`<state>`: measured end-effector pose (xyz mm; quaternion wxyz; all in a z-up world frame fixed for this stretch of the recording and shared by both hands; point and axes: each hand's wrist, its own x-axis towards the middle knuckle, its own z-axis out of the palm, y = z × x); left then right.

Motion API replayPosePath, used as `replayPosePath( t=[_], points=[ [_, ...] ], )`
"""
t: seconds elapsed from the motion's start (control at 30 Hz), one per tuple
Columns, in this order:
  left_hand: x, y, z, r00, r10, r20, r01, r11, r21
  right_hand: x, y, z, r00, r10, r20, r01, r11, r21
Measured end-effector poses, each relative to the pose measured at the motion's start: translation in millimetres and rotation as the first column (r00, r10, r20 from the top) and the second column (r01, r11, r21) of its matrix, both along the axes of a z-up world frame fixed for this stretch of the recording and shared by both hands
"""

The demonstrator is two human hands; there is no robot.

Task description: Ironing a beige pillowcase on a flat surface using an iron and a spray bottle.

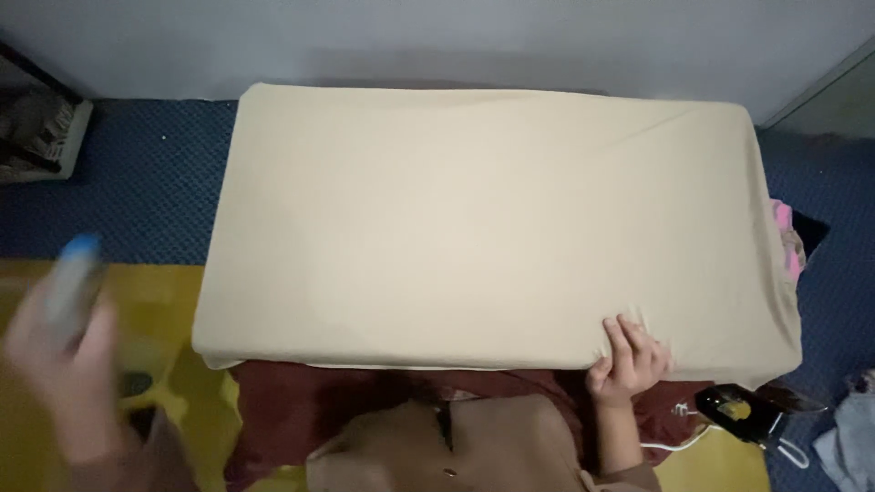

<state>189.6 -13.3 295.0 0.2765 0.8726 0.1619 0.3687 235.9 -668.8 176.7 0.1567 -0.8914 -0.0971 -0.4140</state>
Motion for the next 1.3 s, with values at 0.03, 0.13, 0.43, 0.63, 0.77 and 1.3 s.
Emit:
replayPosePath(
  t=[0.03,0.13,0.43,0.63,0.77,1.3],
  points=[
    [29,-42,44,0.991,-0.038,-0.125,0.042,0.998,0.035,0,0,-1,1.0,0.006,0.011,-0.006,1.0,0.008],
    [93,-123,97,0.905,-0.131,-0.404,0.15,0.989,0.017,4,-2,-12,0.998,-0.001,0.063,0.0,1.0,0.012],
    [309,-157,23,0.841,-0.293,-0.455,0.393,0.909,0.141,3,-3,-26,0.985,-0.079,0.155,0.075,0.997,0.036],
    [284,-272,48,0.694,-0.321,-0.645,0.501,0.858,0.112,6,-10,-45,0.976,-0.069,0.208,0.058,0.997,0.058],
    [222,-329,68,0.445,-0.376,-0.813,0.617,0.786,-0.026,4,-6,-33,0.981,-0.079,0.179,0.071,0.996,0.051],
    [357,-487,35,0.487,-0.717,-0.499,0.846,0.529,0.065,-2,-8,-40,0.987,-0.08,0.142,0.074,0.996,0.048]
  ],
)
